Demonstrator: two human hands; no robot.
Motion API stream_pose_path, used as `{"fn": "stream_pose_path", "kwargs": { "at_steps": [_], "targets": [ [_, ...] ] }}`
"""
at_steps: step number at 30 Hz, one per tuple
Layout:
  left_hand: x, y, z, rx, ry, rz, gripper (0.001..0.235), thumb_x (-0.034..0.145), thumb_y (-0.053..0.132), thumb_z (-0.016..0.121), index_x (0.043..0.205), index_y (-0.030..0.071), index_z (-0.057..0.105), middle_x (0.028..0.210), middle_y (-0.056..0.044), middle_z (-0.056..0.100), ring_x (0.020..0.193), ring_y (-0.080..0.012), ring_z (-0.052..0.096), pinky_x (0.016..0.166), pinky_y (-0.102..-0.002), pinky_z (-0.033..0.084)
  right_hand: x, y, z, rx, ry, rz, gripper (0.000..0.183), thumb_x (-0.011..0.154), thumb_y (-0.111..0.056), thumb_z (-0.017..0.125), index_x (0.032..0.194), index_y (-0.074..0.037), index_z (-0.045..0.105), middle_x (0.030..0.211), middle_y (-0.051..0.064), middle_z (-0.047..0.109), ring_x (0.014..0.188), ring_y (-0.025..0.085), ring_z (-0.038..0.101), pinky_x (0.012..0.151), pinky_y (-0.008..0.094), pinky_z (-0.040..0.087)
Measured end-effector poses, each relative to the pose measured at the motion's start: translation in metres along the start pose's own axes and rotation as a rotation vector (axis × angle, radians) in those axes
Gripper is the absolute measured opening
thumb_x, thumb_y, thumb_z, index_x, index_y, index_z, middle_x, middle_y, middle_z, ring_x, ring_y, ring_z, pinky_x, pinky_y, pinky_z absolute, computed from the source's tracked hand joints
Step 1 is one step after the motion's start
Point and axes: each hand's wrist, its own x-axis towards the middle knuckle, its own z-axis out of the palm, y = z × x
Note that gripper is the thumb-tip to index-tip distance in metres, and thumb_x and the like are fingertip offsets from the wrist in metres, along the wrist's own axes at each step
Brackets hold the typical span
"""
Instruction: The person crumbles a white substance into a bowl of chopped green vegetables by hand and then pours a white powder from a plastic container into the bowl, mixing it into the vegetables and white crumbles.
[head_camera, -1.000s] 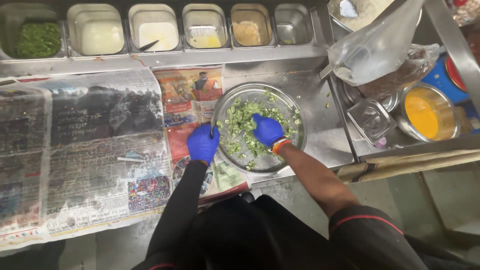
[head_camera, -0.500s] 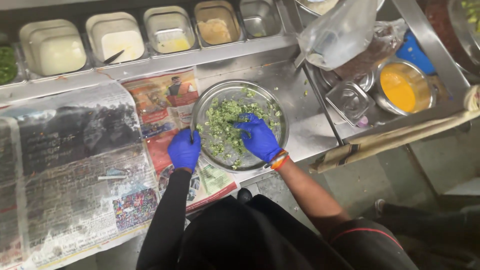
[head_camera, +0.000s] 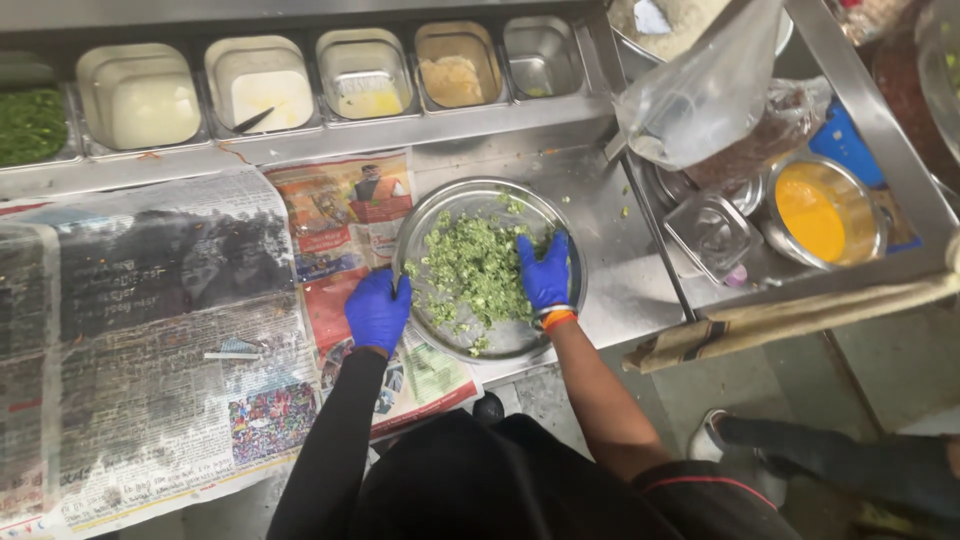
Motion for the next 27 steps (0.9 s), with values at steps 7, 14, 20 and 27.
{"fn": "stream_pose_path", "kwargs": {
  "at_steps": [7, 14, 20, 27],
  "targets": [
    [-0.001, -0.007, 0.01, 0.041, 0.053, 0.036, 0.027, 0.098, 0.032, 0.06, 0.085, 0.008, 0.062, 0.081, -0.016, 0.063, 0.075, -0.0376, 0.064, 0.068, -0.05, 0.05, 0.068, -0.048, 0.04, 0.115, -0.427, 0.054, 0.081, 0.089, -0.049, 0.068, 0.152, -0.003, 0.047, 0.148, 0.02, 0.061, 0.134, 0.03, 0.06, 0.111, 0.036, 0.045],
    [-0.003, -0.012, 0.013, 0.044, 0.035, 0.046, 0.022, 0.1, 0.026, 0.055, 0.091, 0.008, 0.064, 0.083, -0.015, 0.064, 0.078, -0.0369, 0.065, 0.07, -0.051, 0.05, 0.055, -0.124, 0.091, -0.308, -0.822, -0.548, 0.074, 0.092, -0.049, 0.071, 0.144, 0.0, 0.052, 0.149, 0.026, 0.049, 0.137, 0.039, 0.049, 0.113, 0.044, 0.04],
    [-0.004, -0.024, 0.02, -0.018, 0.034, 0.048, 0.019, 0.101, 0.023, 0.055, 0.098, 0.007, 0.066, 0.089, -0.016, 0.066, 0.083, -0.0374, 0.065, 0.075, -0.05, 0.051, -0.047, -0.196, 0.044, -0.67, -1.172, -0.752, 0.035, 0.092, -0.033, 0.06, 0.118, -0.012, 0.071, 0.129, 0.014, 0.066, 0.122, 0.034, 0.063, 0.114, 0.045, 0.043],
    [-0.003, -0.014, 0.01, -0.083, 0.048, 0.021, 0.019, 0.098, 0.025, 0.057, 0.098, 0.008, 0.067, 0.091, -0.017, 0.067, 0.084, -0.0387, 0.065, 0.076, -0.051, 0.05, -0.037, -0.154, -0.04, -0.543, -1.174, -1.372, 0.046, 0.086, -0.034, 0.064, 0.127, -0.013, 0.067, 0.141, 0.018, 0.055, 0.139, 0.038, 0.043, 0.12, 0.052, 0.021]
  ]
}}
